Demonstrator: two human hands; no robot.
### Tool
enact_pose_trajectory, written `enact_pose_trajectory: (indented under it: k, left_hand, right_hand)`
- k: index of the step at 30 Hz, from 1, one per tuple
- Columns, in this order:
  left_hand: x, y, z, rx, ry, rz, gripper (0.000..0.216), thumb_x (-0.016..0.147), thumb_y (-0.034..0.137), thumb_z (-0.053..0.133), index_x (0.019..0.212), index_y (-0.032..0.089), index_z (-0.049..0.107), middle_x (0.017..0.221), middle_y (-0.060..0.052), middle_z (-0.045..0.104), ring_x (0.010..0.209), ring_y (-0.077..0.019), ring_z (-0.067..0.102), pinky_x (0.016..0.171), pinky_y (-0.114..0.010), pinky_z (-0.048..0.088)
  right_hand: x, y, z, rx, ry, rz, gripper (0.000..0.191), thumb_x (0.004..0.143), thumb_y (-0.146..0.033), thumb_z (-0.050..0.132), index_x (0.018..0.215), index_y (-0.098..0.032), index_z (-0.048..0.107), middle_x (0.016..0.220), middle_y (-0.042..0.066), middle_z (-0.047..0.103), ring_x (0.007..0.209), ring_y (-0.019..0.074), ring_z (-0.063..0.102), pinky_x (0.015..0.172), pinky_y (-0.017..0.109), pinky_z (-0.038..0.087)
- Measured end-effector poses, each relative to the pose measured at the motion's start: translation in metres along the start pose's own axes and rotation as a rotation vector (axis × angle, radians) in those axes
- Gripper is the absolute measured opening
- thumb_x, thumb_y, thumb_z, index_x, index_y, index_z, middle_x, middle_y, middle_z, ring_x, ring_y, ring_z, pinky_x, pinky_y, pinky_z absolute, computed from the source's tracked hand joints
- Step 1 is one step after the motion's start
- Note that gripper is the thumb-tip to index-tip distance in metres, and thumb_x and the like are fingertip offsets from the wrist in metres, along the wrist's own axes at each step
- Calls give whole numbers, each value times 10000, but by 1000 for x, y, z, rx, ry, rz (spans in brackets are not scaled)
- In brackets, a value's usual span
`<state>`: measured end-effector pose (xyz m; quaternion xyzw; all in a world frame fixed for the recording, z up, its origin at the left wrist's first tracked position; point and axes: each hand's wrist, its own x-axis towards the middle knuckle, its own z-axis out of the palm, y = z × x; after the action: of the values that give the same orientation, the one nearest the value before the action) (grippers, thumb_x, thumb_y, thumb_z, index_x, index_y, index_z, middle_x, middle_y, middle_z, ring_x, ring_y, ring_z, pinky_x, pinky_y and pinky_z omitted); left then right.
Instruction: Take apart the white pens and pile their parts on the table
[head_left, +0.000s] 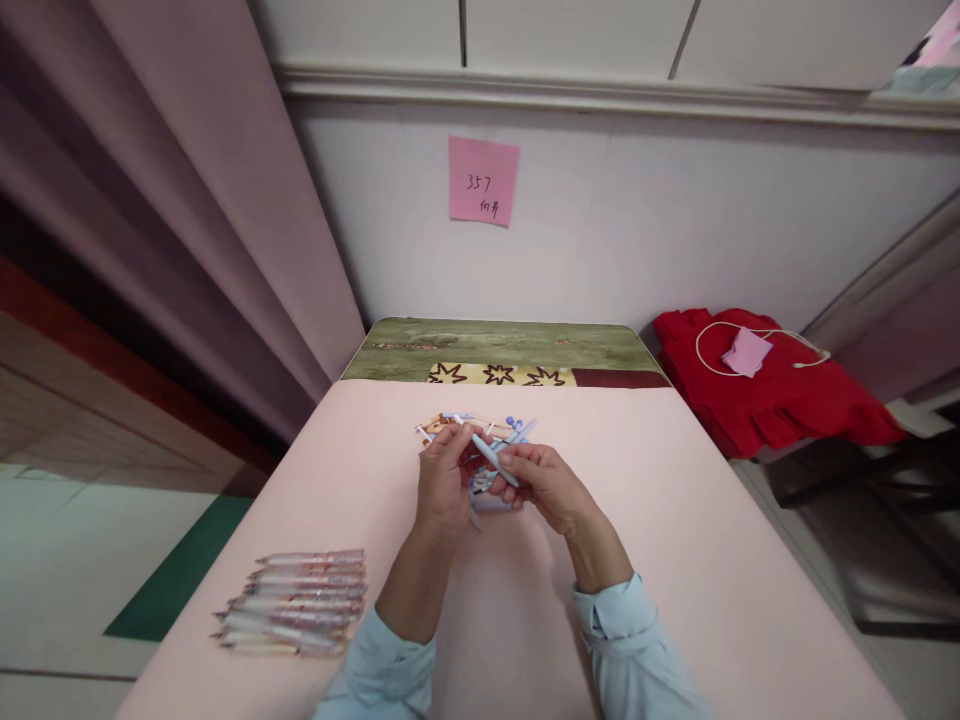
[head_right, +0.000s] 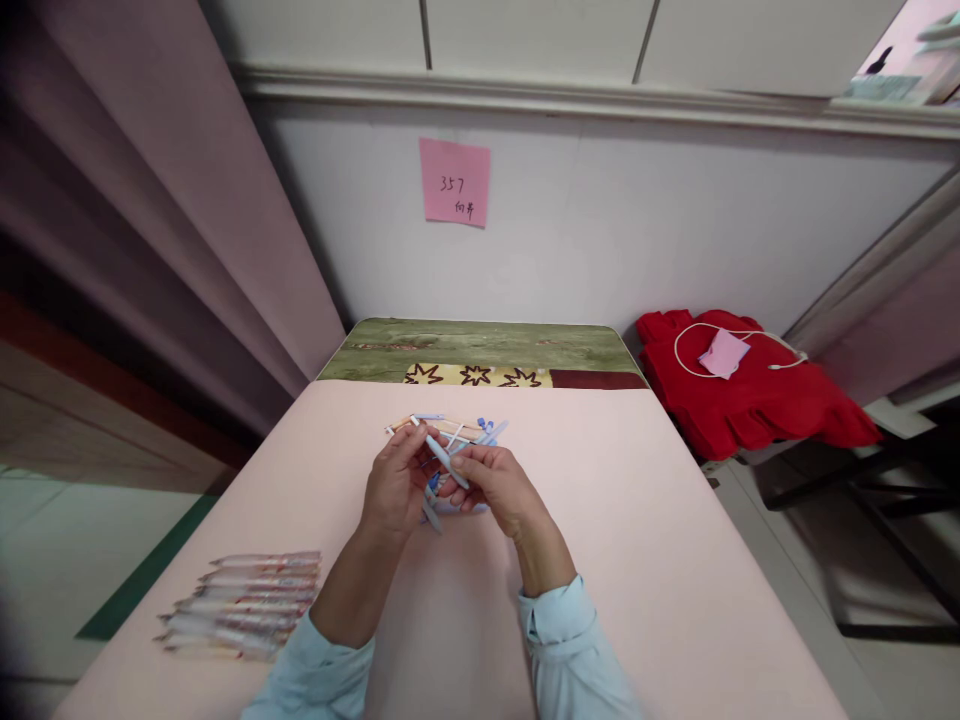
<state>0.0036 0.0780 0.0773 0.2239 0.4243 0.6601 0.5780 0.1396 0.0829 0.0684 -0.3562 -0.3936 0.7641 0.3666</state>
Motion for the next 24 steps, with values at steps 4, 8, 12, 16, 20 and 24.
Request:
enact_pose_trajectory:
  k: [4, 8, 12, 16, 20, 24]
  left_hand:
    - [1, 4, -3, 9, 15, 18, 256, 676, 358, 755, 730, 143, 628, 683, -11, 648, 578, -114, 583, 564, -234, 477]
    - [4, 10, -10, 6, 95, 85, 293, 677, 384, 765, 785, 145, 634, 743, -23, 676, 616, -120, 609, 590, -236, 494]
    - [6, 11, -13, 26, 119, 103, 332, 678, 409, 772, 820, 137, 644, 764, -36, 702, 624, -114, 625, 600, -226, 504]
    - [5, 8, -10, 42, 120, 109, 344, 680, 414, 774, 821, 122, 658, 796, -58, 715, 629, -121, 640, 615, -246, 534]
    - [4, 9, -9, 47, 118, 97, 348, 674, 411, 779, 830, 120, 670, 809, -74, 729, 649, -136, 664, 648, -267, 553]
    - [3, 10, -10, 116, 130, 170, 351, 678, 436, 767, 825, 130, 675, 815, -71, 735, 642, -138, 663, 630, -264, 547]
  right_hand:
    - [1, 1, 2, -14, 4, -9, 387, 682, -488, 774, 798, -140, 650, 639, 24, 688, 464, 85, 563, 447, 176, 400]
    - [1, 1, 1, -92, 12, -29, 382, 691, -498, 762, 794, -150, 645, 623, 6, 670, 449, 75, 527, 451, 184, 383]
    - [0, -1, -3, -165, 50, -62, 389, 679, -497, 768, 819, -150, 663, 627, 6, 662, 464, 82, 518, 467, 205, 388]
    - [2, -3, -6, -150, 206, -152, 386, 638, -473, 797, 823, -157, 674, 663, 14, 658, 511, 91, 516, 489, 216, 395]
    - [4, -1, -11, -132, 266, -183, 397, 602, -456, 825, 834, -167, 682, 680, 19, 658, 553, 112, 537, 528, 239, 425]
    - [4, 2, -13, -193, 142, -144, 406, 601, -436, 836, 871, -168, 693, 708, 21, 680, 598, 129, 580, 566, 246, 441]
